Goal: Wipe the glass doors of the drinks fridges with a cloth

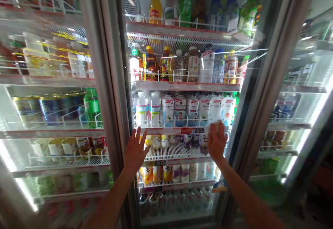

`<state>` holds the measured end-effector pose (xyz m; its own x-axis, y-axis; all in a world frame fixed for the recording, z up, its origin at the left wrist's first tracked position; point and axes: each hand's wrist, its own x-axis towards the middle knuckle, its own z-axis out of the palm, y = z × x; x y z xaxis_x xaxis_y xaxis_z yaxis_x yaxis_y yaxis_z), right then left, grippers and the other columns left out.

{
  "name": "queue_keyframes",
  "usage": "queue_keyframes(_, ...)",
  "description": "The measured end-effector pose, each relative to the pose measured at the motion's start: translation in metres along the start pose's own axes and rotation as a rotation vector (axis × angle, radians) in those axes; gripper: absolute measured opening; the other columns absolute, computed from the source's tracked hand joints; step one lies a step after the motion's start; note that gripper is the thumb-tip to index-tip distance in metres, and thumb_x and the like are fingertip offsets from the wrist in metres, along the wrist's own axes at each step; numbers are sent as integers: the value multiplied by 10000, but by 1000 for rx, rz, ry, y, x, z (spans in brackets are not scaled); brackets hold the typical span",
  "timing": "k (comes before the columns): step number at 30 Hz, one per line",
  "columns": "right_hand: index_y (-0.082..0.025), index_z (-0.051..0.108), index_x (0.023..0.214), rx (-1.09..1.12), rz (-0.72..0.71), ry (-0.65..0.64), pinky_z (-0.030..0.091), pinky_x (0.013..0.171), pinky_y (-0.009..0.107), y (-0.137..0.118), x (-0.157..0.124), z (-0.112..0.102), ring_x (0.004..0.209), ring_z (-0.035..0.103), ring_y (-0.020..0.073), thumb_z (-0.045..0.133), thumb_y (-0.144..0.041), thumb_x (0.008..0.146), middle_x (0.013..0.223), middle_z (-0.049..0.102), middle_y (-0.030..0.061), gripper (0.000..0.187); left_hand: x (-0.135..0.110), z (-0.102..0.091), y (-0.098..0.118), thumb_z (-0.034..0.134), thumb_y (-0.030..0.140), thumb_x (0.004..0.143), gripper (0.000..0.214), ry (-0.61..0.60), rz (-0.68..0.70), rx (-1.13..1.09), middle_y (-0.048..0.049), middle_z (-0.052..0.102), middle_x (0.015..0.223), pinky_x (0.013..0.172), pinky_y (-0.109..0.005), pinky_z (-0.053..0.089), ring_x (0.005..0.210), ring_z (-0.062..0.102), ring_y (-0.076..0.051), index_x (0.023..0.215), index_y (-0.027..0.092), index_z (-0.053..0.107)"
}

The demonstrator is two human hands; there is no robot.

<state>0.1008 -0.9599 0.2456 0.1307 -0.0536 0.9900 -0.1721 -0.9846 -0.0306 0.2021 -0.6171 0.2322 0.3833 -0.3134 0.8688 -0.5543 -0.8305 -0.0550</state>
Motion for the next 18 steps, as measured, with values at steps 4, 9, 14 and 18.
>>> queue_keyframes(4,-42,377,1356,-50,234,121,378,911,572,22,15,5,1323,287,374,370,-183,843,1437,240,298,532,-1,3,-1,444,386,893,603,11,-4,-6,-104,176,1521,1097,-482,263,1406,125,-274,1433,221,231)
queue_keyframes(9,-232,504,1280,36,-100,-74,318,1035,464,-56,-10,14,1346,286,262,415,-206,847,1442,363,99,443,-2,7,-2,403,423,904,632,32,15,-8,-106,119,1533,1096,-503,252,1410,94,-284,1448,227,148)
queue_keyframes(14,-245,494,1290,14,-168,-134,263,1056,502,-23,-19,7,1356,269,257,408,-188,858,1426,386,104,444,-1,6,-2,380,436,909,649,33,15,-14,-83,78,1542,1100,-498,255,1411,82,-278,1453,264,69)
queue_keyframes(18,-118,360,1380,-68,174,26,352,961,542,16,-10,1,1345,267,331,380,-193,865,1469,233,233,520,-1,6,2,350,456,912,632,41,-14,-61,-71,72,1543,1106,-512,241,1410,83,-284,1454,267,84)
